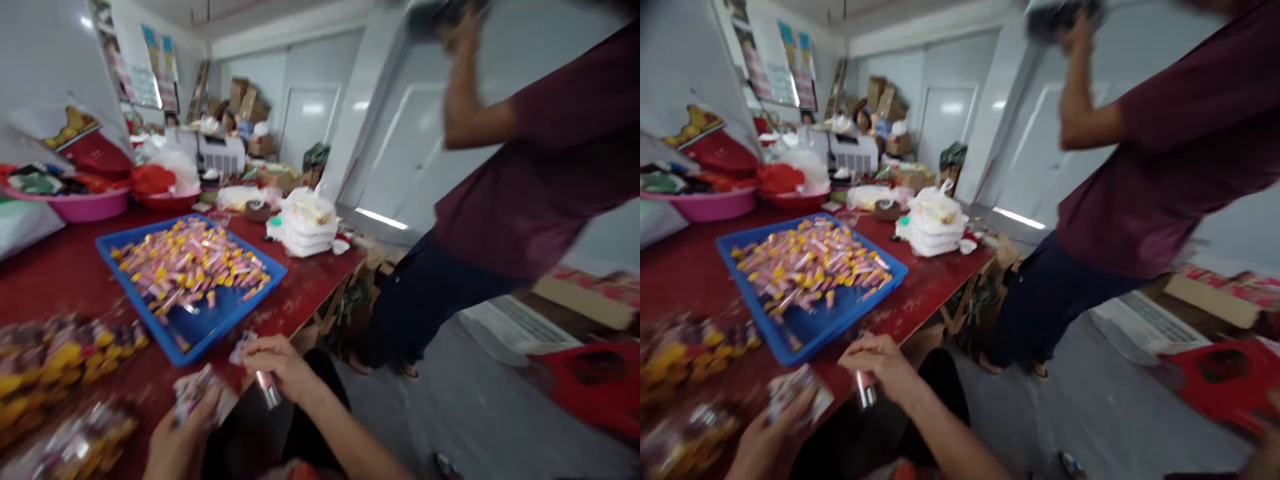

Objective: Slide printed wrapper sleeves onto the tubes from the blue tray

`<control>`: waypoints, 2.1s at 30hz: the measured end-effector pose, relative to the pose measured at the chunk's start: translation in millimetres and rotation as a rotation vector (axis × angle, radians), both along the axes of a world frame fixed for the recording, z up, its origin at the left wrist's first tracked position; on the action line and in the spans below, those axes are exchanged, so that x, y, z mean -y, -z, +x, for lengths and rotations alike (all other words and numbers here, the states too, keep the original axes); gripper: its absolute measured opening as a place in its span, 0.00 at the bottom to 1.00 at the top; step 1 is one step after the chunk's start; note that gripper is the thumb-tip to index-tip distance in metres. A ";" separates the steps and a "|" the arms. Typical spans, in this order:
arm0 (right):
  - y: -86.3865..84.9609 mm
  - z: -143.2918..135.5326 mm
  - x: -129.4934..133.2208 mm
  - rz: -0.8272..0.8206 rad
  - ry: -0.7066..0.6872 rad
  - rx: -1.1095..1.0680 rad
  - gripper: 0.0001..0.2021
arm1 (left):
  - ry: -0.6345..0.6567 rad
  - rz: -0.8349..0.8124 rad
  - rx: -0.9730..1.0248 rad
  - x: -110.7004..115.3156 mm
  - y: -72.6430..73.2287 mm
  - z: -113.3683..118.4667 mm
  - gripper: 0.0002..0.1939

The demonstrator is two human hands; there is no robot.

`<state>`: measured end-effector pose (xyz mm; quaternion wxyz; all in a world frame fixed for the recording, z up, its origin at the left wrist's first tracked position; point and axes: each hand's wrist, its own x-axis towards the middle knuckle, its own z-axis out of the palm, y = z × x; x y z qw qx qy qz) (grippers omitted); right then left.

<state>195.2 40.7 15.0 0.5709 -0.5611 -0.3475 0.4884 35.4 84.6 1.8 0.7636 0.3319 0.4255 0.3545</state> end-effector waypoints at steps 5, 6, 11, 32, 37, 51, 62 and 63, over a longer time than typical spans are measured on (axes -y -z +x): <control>5.9 -4.7 41.5 0.000 0.052 -0.034 0.09 | 0.040 -0.040 0.123 21.8 -12.1 22.7 0.16; 6.6 -3.7 44.9 0.004 0.071 -0.031 0.08 | 0.049 -0.042 0.140 24.5 -12.6 27.6 0.15; 3.5 -4.6 57.0 0.012 0.157 -0.094 0.04 | 0.132 -0.007 0.187 35.9 -12.2 31.3 0.11; -5.8 30.1 87.5 0.330 0.109 0.043 0.10 | 0.040 -0.010 0.119 31.9 -6.3 16.1 0.15; 0.1 23.6 92.3 0.378 0.106 0.069 0.08 | 0.026 -0.091 0.154 28.8 -2.2 19.8 0.16; 22.6 -1.0 93.6 0.583 0.463 0.787 0.16 | 0.072 -0.218 0.168 26.9 -2.0 42.1 0.18; 33.0 -17.1 84.8 0.644 0.530 0.998 0.19 | 0.037 -0.170 0.186 28.4 -1.6 37.8 0.18; 34.0 -18.4 84.4 0.640 0.529 1.017 0.19 | 0.031 -0.163 0.188 29.0 -2.1 37.4 0.19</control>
